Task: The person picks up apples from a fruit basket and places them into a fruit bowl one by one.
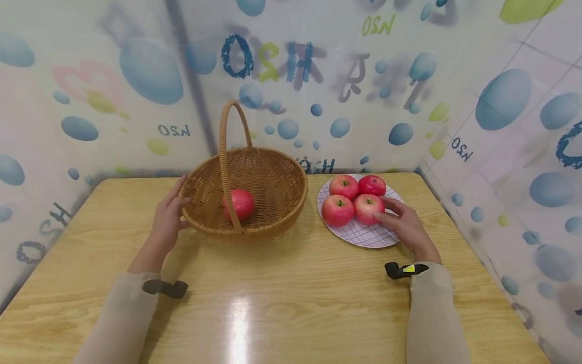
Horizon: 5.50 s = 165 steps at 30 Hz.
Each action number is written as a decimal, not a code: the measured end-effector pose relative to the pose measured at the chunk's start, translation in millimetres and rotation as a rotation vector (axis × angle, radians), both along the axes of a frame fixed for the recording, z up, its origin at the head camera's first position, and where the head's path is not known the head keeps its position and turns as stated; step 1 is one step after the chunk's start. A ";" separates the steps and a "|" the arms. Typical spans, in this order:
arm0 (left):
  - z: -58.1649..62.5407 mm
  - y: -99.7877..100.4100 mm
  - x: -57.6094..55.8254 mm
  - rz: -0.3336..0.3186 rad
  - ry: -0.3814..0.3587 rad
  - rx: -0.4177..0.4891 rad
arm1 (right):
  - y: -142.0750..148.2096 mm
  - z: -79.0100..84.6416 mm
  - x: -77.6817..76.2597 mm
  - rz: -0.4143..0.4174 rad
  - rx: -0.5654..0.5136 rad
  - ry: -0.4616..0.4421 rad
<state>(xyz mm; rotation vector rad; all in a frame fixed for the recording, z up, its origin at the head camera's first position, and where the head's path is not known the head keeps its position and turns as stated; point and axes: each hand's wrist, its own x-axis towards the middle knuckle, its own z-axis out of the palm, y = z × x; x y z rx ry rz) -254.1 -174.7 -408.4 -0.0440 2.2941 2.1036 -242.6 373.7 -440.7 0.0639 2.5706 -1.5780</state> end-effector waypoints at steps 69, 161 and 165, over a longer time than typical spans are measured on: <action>-1.7 -0.4 -2.1 0.007 -0.003 0.036 | -159.3 116.6 0.2 0.397 0.205 0.450; 2.5 3.5 -1.2 0.016 0.018 0.007 | -316.5 74.7 -65.5 0.708 0.628 0.198; 2.4 3.3 -2.0 0.018 0.016 0.004 | -316.5 75.2 -64.9 0.704 0.617 0.193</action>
